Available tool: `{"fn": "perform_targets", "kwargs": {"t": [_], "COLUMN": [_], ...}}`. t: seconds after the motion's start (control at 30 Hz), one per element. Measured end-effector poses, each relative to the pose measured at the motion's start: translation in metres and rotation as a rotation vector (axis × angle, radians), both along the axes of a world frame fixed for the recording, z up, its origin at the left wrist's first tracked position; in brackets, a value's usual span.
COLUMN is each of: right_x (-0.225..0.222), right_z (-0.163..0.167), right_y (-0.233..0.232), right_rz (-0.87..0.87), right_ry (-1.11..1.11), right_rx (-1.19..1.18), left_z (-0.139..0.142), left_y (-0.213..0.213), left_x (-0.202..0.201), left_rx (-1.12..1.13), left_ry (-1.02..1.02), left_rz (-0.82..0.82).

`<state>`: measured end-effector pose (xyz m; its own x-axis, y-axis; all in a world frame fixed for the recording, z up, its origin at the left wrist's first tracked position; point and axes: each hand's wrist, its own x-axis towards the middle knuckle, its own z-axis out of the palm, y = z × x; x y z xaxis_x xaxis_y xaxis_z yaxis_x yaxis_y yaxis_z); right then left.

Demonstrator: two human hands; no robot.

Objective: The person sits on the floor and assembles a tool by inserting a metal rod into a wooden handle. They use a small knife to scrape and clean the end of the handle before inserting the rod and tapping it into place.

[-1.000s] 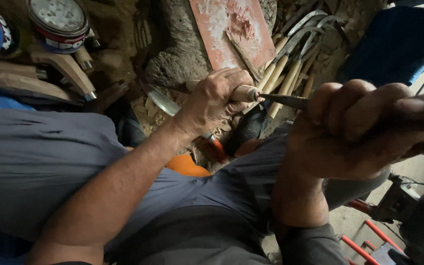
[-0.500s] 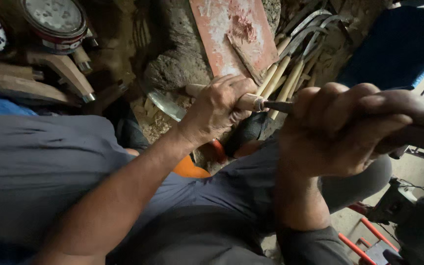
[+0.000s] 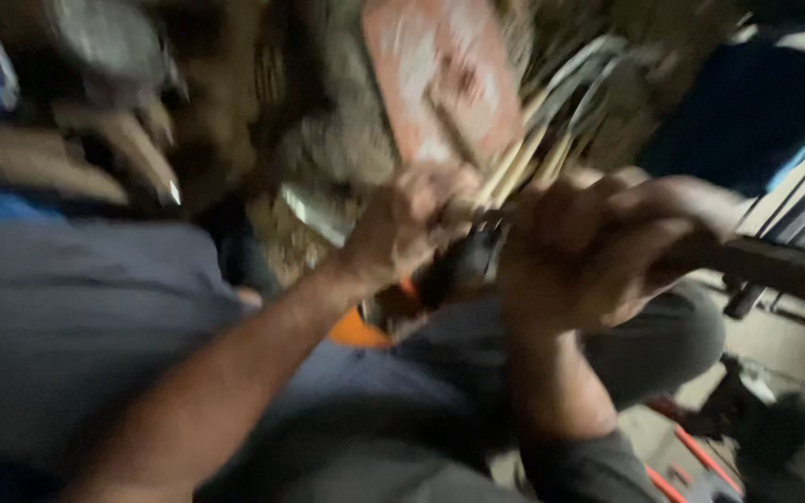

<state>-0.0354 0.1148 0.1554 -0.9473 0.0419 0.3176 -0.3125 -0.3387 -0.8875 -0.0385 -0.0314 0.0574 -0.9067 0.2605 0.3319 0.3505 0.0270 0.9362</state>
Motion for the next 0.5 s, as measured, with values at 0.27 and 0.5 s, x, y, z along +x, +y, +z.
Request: {"fn": "perform_targets", "kwargs": {"t": [0.27,0.5], "right_x": [-0.018,-0.008], "right_z": [0.029,0.035], "right_y": [-0.014,-0.022], "right_rz": [-0.008,0.001], "right_ry": [0.164,0.056], "right_rx": [0.260,0.022], "left_z": [0.005,0.005], "left_y": [-0.009,-0.010], "left_x": [-0.001,-0.001], "left_rx": [0.037,0.121], "left_ry": [-0.137,-0.144], "left_rz": [-0.043,-0.075]}}
